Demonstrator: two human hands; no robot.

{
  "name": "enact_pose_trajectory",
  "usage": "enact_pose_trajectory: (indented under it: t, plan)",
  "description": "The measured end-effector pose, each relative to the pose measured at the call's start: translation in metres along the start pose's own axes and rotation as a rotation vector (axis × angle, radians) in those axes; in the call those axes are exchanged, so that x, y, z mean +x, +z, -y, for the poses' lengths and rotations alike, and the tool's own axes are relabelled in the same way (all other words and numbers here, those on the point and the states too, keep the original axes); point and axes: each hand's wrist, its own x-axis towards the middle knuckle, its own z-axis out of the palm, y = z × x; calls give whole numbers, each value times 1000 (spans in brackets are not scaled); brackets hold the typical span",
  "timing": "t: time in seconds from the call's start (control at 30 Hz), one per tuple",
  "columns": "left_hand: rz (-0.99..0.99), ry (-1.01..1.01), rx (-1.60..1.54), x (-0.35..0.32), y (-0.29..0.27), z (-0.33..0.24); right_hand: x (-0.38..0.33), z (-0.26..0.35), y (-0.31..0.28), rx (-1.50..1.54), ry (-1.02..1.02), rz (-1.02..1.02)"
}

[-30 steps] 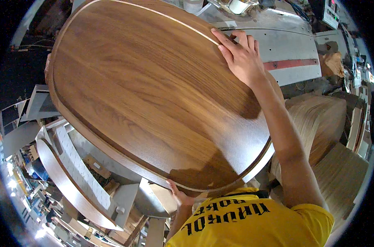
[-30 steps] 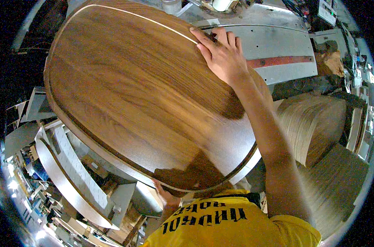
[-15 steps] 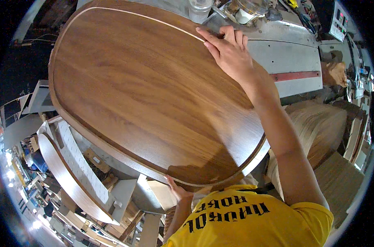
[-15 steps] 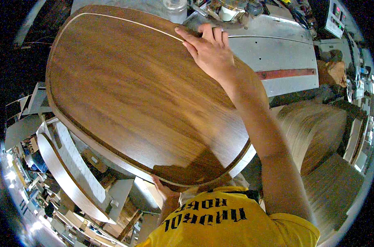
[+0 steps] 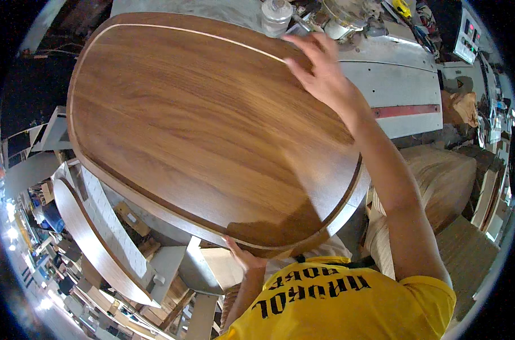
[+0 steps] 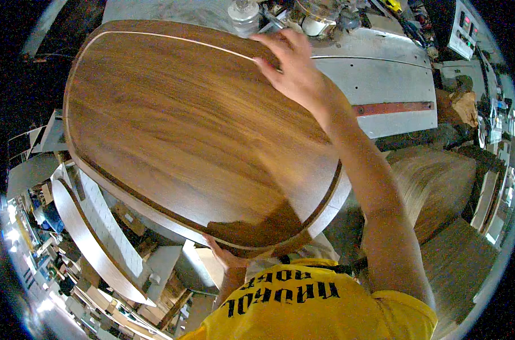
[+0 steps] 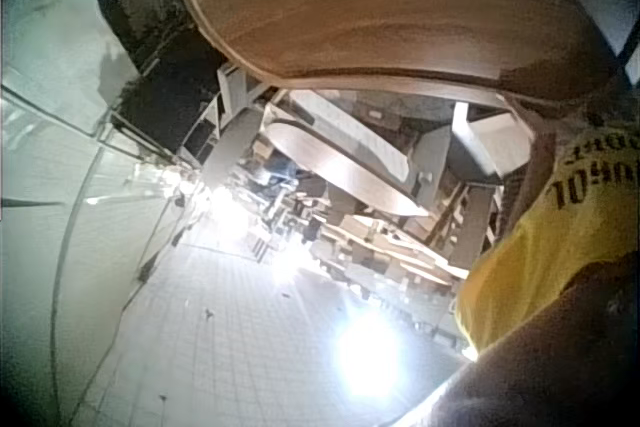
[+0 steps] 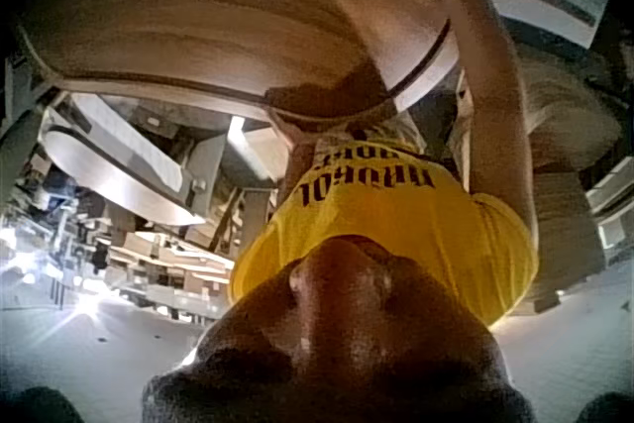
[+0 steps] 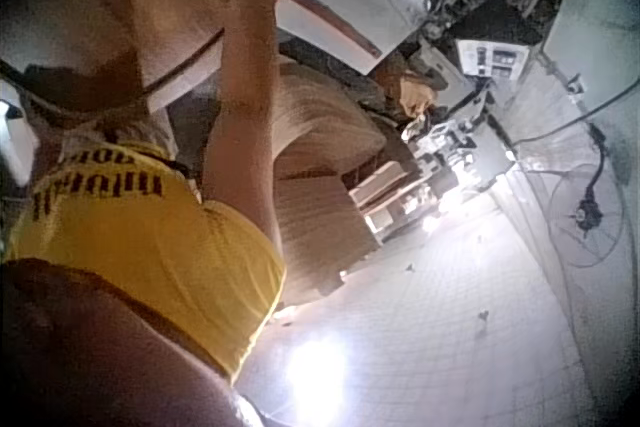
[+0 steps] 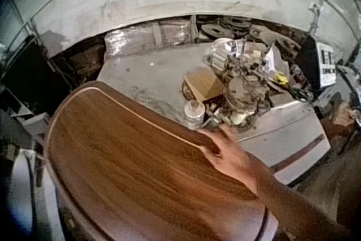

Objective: The person applies a wooden edge banding strip to the perimeter of an oval tabletop, using a heat gun to activate the adhesive and shears to trim the strip.

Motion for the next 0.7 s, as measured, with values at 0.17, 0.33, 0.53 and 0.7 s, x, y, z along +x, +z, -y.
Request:
enact_pose_trajectory:
  t: [0.17,0.33,0.53,0.7]
  plan:
    - [-20,37,-48,3,4,4,-136,57,-99,-282,555,-70]
    - [70,22,-33,3,6,4,-313,132,-85,370,935,-303]
    - [-115,96,-55,-4,32,-5,-295,175,-63,551,1084,-291]
    - [1,152,8,-1,28,-16,-276,180,-59,615,1142,-317]
